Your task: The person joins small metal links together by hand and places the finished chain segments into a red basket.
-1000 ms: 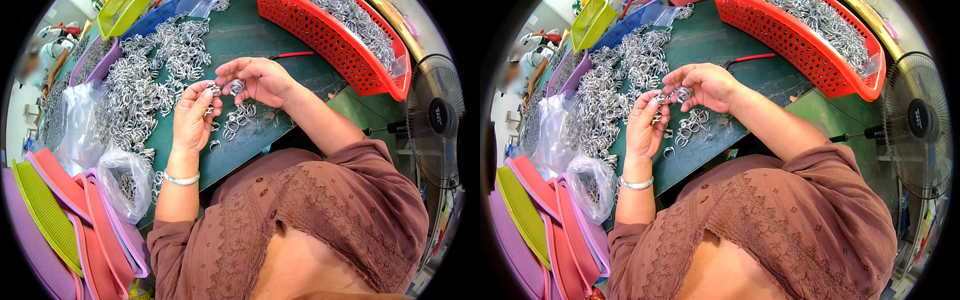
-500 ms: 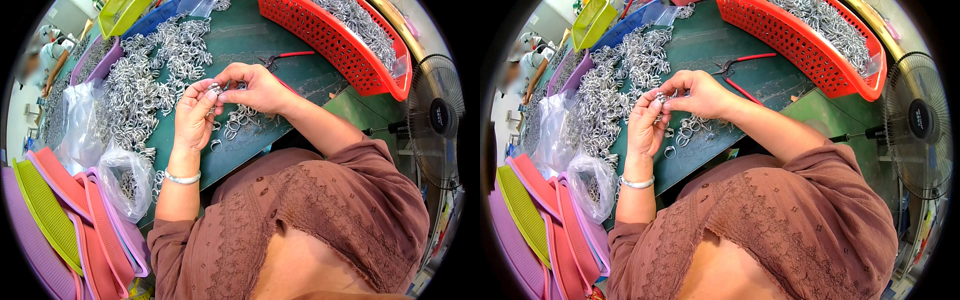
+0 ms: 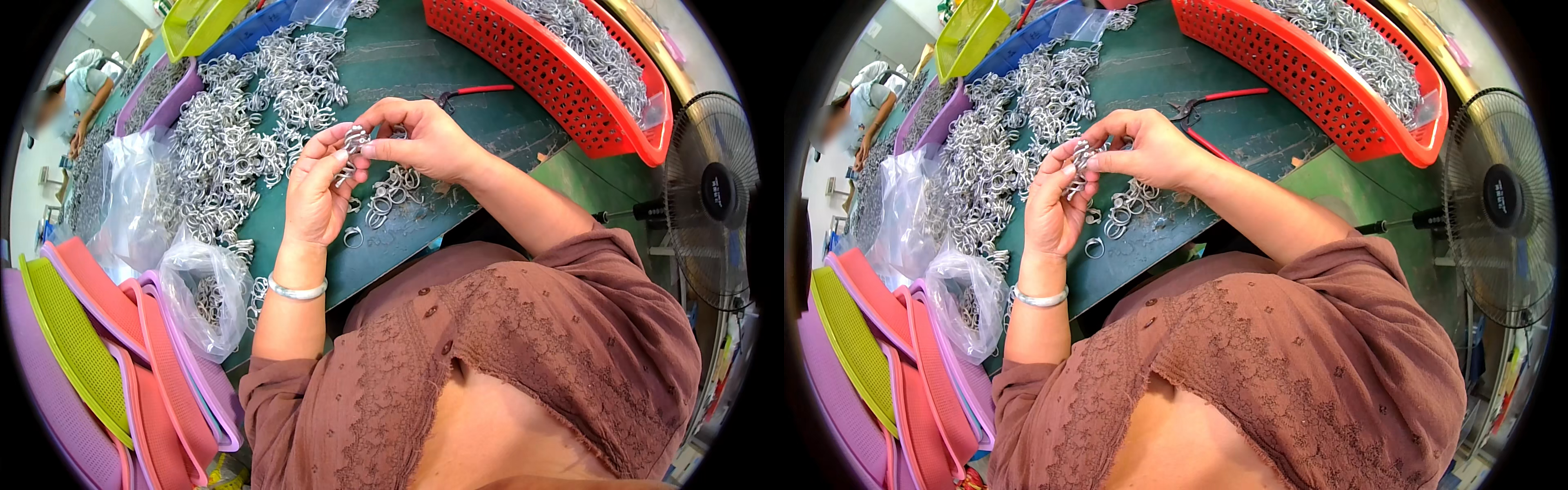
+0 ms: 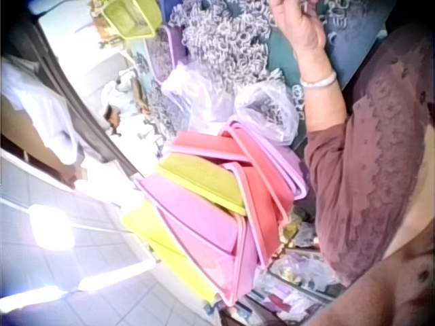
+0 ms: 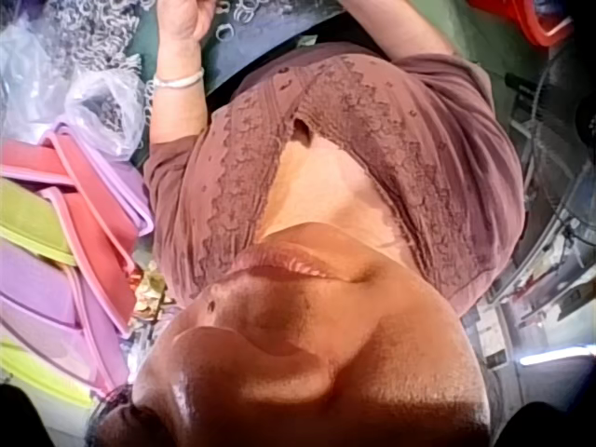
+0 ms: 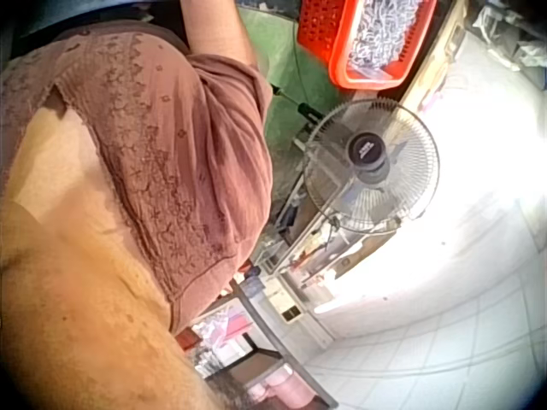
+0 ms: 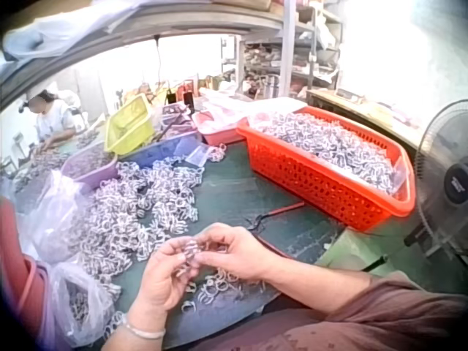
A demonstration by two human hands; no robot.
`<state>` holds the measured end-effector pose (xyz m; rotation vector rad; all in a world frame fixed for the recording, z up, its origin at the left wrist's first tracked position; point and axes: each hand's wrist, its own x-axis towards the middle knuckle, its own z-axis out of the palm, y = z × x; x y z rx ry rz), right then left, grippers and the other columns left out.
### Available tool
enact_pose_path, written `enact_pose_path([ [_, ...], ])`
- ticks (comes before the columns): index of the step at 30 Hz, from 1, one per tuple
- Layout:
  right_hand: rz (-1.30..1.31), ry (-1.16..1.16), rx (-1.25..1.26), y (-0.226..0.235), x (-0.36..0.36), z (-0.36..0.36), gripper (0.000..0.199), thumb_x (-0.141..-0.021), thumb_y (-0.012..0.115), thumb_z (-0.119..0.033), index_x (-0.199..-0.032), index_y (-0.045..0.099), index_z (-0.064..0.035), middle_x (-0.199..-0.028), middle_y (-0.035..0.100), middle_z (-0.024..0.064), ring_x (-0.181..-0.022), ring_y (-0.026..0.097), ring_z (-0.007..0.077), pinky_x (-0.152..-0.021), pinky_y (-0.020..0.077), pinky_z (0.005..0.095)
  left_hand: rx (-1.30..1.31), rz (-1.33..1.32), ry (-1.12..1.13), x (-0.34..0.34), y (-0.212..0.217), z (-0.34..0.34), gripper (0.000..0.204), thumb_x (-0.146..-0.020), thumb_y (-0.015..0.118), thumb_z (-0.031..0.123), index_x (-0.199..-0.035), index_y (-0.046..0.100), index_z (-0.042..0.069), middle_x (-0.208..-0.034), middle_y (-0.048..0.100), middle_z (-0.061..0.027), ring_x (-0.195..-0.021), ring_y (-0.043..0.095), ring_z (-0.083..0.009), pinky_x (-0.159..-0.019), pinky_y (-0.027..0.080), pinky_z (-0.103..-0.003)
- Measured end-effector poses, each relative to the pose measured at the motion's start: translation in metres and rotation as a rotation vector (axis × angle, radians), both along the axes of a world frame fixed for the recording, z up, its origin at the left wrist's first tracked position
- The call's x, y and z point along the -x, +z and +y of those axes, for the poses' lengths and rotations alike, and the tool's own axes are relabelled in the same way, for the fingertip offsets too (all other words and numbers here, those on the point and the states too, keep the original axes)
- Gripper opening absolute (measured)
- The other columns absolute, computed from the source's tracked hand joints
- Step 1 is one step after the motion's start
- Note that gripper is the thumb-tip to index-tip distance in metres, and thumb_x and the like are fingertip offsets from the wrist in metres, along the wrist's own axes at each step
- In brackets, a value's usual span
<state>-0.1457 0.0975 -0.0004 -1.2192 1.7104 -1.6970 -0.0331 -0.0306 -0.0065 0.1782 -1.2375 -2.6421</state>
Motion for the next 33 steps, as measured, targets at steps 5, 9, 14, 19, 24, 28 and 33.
enact_pose_path([
  [5, -0.264, 0.032, -0.045, 0.009, -0.004, 0.002, 0.021, -0.076, 0.062, -0.009, -0.096, 0.059, -0.0040, -0.069, 0.055, -0.0018, -0.052, 0.044, 0.0020, -0.044, 0.0341, 0.0157, -0.010, 0.011, 0.024, 0.000, -0.002, -0.001, 0.030, -0.080, 0.051, -0.002, -0.110, 0.046, 0.000, -0.091, 0.055, -0.0068, -0.073, 0.055, -0.0105, -0.064, 0.048, -0.021],
  [9, -0.372, 0.054, -0.041, 0.008, -0.004, 0.002, 0.022, -0.075, 0.062, -0.009, -0.096, 0.058, -0.0021, -0.072, 0.055, -0.0013, -0.055, 0.044, 0.0021, -0.044, 0.0347, 0.0159, 0.085, 0.059, 0.124, 0.002, -0.005, -0.001, 0.038, -0.077, 0.054, -0.005, -0.112, 0.043, 0.000, -0.093, 0.053, -0.0066, -0.077, 0.054, -0.0107, -0.067, 0.047, -0.021],
  [14, -0.354, 0.115, -0.069, 0.010, -0.004, 0.004, 0.026, -0.074, 0.064, -0.010, -0.096, 0.056, -0.0010, -0.079, 0.054, 0.0004, -0.061, 0.046, 0.0030, -0.046, 0.0375, 0.0165, 0.257, 0.102, 0.229, 0.003, -0.007, 0.003, 0.044, -0.072, 0.057, -0.008, -0.113, 0.042, -0.001, -0.092, 0.050, -0.0047, -0.083, 0.051, -0.0097, -0.072, 0.045, -0.021],
  [19, -0.308, 0.069, -0.101, 0.006, -0.004, 0.002, 0.028, -0.074, 0.065, -0.012, -0.097, 0.055, -0.0002, -0.081, 0.055, 0.0011, -0.066, 0.049, 0.0038, -0.048, 0.0387, 0.0169, 0.530, 0.131, 0.295, 0.002, -0.002, 0.010, 0.049, -0.071, 0.055, -0.010, -0.117, 0.039, -0.002, -0.092, 0.049, -0.0038, -0.082, 0.050, -0.0083, -0.071, 0.043, -0.020],
  [24, -0.320, 0.089, -0.078, 0.005, -0.006, 0.001, 0.025, -0.075, 0.062, -0.009, -0.097, 0.054, -0.0006, -0.074, 0.053, -0.0011, -0.055, 0.044, 0.0014, -0.045, 0.0364, 0.0151, 0.820, 0.203, 0.375, 0.002, -0.005, 0.013, 0.054, -0.070, 0.054, -0.010, -0.121, 0.037, 0.000, -0.094, 0.049, -0.0053, -0.080, 0.051, -0.0088, -0.070, 0.043, -0.019],
  [28, -0.254, 0.105, -0.066, 0.003, -0.004, 0.002, 0.022, -0.075, 0.062, -0.008, -0.096, 0.056, -0.0025, -0.073, 0.053, -0.0017, -0.055, 0.044, 0.0012, -0.046, 0.0367, 0.0152, 0.790, 0.196, 0.411, 0.002, -0.006, 0.016, 0.056, -0.069, 0.055, -0.010, -0.121, 0.037, 0.000, -0.099, 0.047, -0.0075, -0.080, 0.051, -0.0095, -0.069, 0.043, -0.020],
  [33, -0.098, 0.050, -0.027, 0.002, -0.003, 0.002, 0.021, -0.072, 0.064, -0.005, -0.091, 0.058, -0.0029, -0.074, 0.055, -0.0014, -0.064, 0.048, 0.0041, -0.058, 0.0401, 0.0199, 0.786, 0.180, 0.423, 0.003, -0.015, 0.010, 0.042, -0.067, 0.057, -0.009, -0.107, 0.046, -0.001, -0.103, 0.045, -0.0094, -0.079, 0.050, -0.0098, -0.069, 0.044, -0.021],
])
